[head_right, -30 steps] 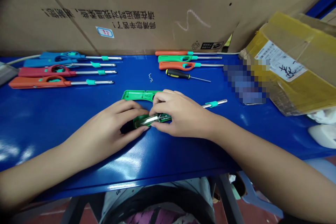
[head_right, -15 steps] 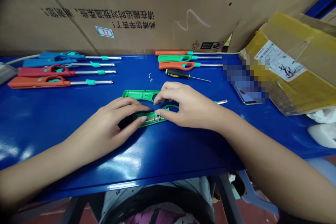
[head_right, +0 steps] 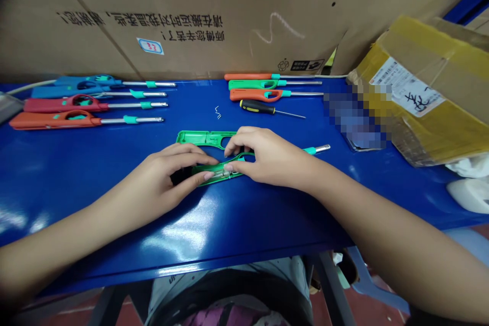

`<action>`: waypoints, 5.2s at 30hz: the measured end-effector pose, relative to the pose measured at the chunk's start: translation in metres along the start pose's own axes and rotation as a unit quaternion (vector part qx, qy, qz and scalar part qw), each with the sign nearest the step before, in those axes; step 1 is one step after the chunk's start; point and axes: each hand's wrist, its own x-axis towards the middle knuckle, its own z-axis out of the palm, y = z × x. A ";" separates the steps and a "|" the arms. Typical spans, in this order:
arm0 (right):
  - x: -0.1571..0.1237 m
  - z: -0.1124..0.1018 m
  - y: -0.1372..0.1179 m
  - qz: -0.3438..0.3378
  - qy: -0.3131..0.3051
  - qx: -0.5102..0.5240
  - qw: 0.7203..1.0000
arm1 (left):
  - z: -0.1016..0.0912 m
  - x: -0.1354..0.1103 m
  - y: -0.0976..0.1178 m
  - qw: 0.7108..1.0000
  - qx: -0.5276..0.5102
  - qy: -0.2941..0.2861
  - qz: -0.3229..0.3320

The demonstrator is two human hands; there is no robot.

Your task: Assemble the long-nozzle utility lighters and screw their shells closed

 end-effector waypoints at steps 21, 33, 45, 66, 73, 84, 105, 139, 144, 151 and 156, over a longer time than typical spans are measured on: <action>-0.012 -0.037 -0.004 -0.061 0.039 -0.097 0.993 | -0.001 -0.003 0.000 0.986 0.094 -0.010 0.134; -0.011 -0.035 0.000 -0.042 -0.086 -0.133 0.986 | 0.000 0.000 -0.004 0.966 0.182 -0.058 0.173; -0.008 -0.032 0.002 -0.021 0.038 -0.157 0.987 | -0.001 -0.002 -0.004 0.964 0.197 -0.046 0.172; 0.001 -0.022 0.012 -0.020 0.115 -0.170 0.979 | -0.015 0.015 -0.030 0.989 0.106 0.101 -0.023; -0.007 -0.034 -0.001 -0.049 0.118 -0.151 0.980 | -0.015 0.011 -0.023 0.996 0.068 0.049 -0.008; -0.011 -0.037 -0.011 -0.037 0.042 -0.042 0.998 | -0.013 0.004 0.000 0.997 0.079 -0.006 0.007; -0.011 -0.028 -0.006 -0.067 -0.032 -0.162 0.984 | -0.004 0.005 -0.006 0.991 0.099 0.014 0.093; -0.009 -0.016 -0.012 -0.060 -0.046 -0.217 0.973 | 0.000 0.002 -0.008 0.970 0.210 0.031 0.120; -0.008 -0.019 -0.013 -0.058 -0.059 -0.155 0.984 | 0.000 0.002 -0.009 0.965 0.221 0.026 0.137; -0.011 -0.022 -0.013 -0.066 -0.081 -0.141 0.985 | -0.003 0.003 -0.010 0.972 0.193 0.020 0.133; -0.011 -0.017 -0.013 -0.095 -0.069 -0.212 0.970 | -0.002 0.003 -0.008 0.980 0.161 0.009 0.113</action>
